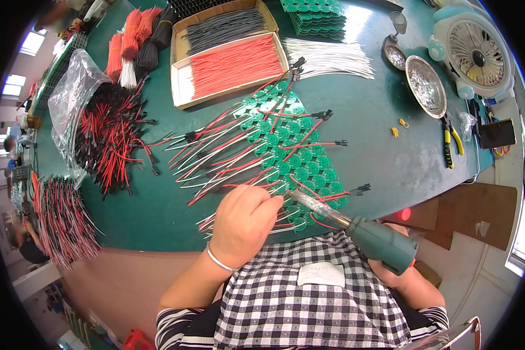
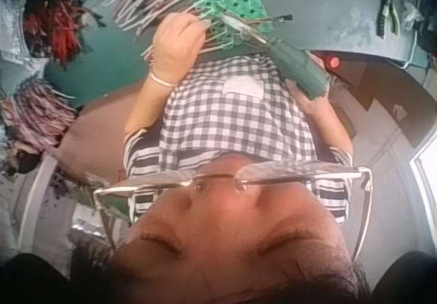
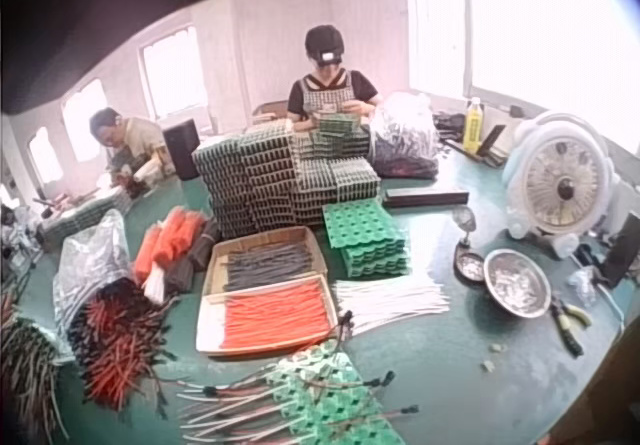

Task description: Use a hot glue gun to secure red and black wires into a plastic grid for assembly.

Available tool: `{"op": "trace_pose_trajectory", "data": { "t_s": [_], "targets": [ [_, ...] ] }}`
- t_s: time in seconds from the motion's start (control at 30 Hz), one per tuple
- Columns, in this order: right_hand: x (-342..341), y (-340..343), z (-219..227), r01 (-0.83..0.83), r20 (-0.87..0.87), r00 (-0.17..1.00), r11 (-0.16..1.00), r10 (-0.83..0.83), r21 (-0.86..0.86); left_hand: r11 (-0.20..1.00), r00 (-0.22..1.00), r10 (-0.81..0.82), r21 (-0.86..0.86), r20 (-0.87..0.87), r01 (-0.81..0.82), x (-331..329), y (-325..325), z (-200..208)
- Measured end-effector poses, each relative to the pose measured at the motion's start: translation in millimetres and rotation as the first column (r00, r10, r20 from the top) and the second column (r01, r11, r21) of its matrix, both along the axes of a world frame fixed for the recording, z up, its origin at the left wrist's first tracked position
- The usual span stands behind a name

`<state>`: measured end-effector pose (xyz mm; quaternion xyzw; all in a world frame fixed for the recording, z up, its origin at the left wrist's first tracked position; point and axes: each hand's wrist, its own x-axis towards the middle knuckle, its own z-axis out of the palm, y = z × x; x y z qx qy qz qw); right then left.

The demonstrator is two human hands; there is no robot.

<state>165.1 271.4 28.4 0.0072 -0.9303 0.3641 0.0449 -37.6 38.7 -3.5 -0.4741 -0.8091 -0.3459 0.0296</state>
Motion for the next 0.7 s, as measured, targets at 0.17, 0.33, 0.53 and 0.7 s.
{"op": "trace_pose_trajectory", "data": {
  "t_s": [0.17, 0.33, 0.53, 0.7],
  "targets": [
    [0, 2, 3, 0.003, 0.074, 0.997, 0.998, 0.001, -0.055, 1.0, 1.0, 0.0, -0.002, 0.001, 0.0, 0, 1, 1],
    [-5, 9, 16, 0.05, 0.157, 0.987, 0.977, -0.018, -0.208, 1.0, 1.0, 0.009, -0.005, -0.004, -0.009, 0, 2, 3],
    [4, 6, 9, 0.045, 0.138, 0.99, 0.983, -0.021, -0.178, 0.999, 0.999, 0.032, -0.013, -0.022, -0.032, 1, 4, 4],
    [0, 0, 7, 0.019, 0.041, 0.999, 0.992, -0.014, -0.125, 0.999, 0.999, 0.035, -0.032, -0.031, -0.036, 3, 4, 5]
  ]
}}
